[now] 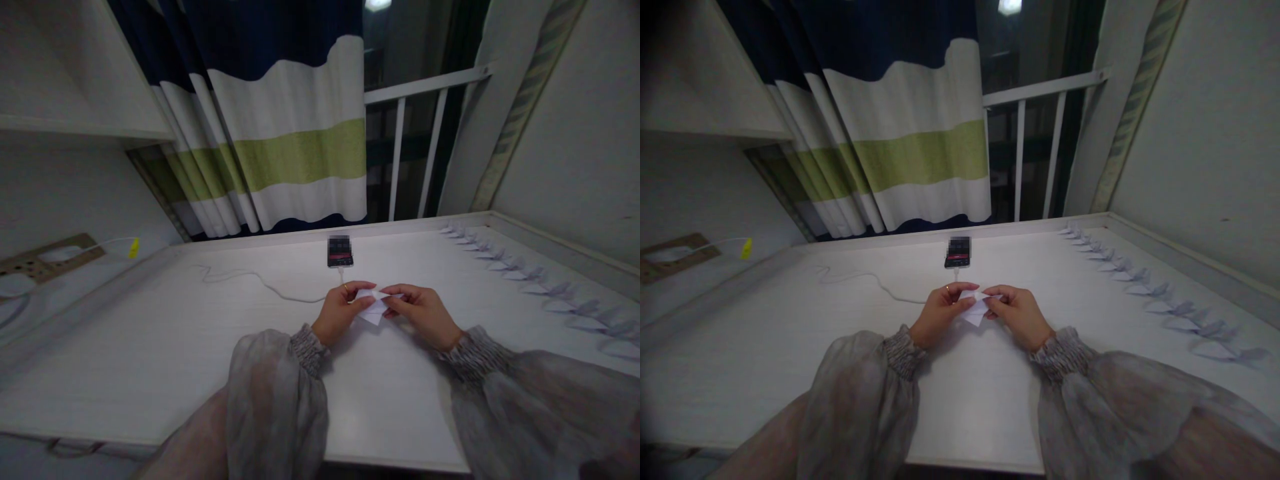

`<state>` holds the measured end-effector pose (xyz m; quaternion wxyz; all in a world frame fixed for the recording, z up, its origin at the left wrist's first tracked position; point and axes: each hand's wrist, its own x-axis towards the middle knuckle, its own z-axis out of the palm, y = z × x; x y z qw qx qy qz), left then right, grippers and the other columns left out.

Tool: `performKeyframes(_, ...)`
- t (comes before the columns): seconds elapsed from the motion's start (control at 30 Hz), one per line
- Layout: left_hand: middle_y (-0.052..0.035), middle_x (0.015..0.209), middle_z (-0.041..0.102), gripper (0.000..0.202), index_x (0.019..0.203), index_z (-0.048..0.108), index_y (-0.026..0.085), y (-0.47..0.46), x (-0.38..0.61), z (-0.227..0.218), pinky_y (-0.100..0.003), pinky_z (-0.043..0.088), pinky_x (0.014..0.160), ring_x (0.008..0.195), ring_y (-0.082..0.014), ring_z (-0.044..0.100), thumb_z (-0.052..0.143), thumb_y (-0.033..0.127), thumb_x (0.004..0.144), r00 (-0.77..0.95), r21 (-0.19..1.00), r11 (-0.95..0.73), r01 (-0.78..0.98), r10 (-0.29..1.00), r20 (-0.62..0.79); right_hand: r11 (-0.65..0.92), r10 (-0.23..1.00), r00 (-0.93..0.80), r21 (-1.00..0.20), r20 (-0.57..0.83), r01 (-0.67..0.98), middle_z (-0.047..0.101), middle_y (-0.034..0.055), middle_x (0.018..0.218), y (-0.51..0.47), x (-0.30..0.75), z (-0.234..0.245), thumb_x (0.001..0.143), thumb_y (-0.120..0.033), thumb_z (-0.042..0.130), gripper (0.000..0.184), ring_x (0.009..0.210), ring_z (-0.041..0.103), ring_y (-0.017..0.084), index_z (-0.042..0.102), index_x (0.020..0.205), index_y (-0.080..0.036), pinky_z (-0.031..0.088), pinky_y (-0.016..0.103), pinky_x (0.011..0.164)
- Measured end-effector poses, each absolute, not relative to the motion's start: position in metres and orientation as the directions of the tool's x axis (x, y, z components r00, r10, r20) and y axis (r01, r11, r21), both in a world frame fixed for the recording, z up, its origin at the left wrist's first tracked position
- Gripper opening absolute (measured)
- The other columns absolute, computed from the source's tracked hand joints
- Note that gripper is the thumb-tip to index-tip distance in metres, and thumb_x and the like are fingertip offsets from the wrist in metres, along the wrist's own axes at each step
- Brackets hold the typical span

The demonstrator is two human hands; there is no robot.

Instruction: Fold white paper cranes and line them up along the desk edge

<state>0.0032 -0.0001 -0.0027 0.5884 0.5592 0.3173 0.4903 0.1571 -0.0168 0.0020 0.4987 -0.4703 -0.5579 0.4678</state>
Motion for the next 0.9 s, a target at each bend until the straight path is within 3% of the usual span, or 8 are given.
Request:
performKeyframes(0.2, -0.0021, 0.068, 0.06, 0.028, 0.079, 0.064, 0.012, 0.0022, 0.0003, -0.0028, -0.022, 0.037, 0.057, 0.059, -0.0083, 0.05, 0.069, 0.025, 0.056, 0.334, 0.98, -0.115, -0.164, 0.928, 0.165, 0.068, 0.996, -0.062, -0.997, 0.066, 0.021, 0.067, 0.0024, 0.06, -0.0185, 0.1556, 0.007, 0.056, -0.028, 0.064, 0.021, 0.049, 0.058, 0.011, 0.069, 0.071, -0.014, 0.05, 0.024, 0.053)
performKeyframes(0.53, -0.0022, 0.064, 0.059, 0.032, 0.076, 0.062, 0.01, 0.0067, -0.0007, -0.0072, -0.021, 0.035, 0.052, 0.054, -0.0073, 0.048, 0.071, 0.029, 0.053, 0.315, 0.983, -0.1, -0.157, 0.938, 0.146, -0.002, 0.988, -0.151, -0.992, 0.017, -0.127, 0.066, 0.0039, 0.055, -0.021, 0.1562, 0.0068, 0.058, -0.032, 0.062, 0.027, 0.053, 0.061, 0.014, 0.068, 0.075, -0.012, 0.049, 0.022, 0.053)
performKeyframes(0.9, -0.0009, 0.065, 0.058, 0.03, 0.079, 0.059, 0.011, 0.0042, 0.0019, -0.0078, -0.02, 0.036, 0.05, 0.053, -0.0071, 0.049, 0.069, 0.025, 0.055, 0.298, 0.986, -0.102, -0.136, 0.944, 0.138, 0.026, 0.994, -0.107, -0.999, 0.023, 0.019, 0.063, 0.0, 0.053, -0.0181, 0.1536, 0.0063, 0.056, -0.039, 0.066, 0.027, 0.049, 0.06, 0.011, 0.063, 0.065, -0.014, 0.048, 0.022, 0.053)
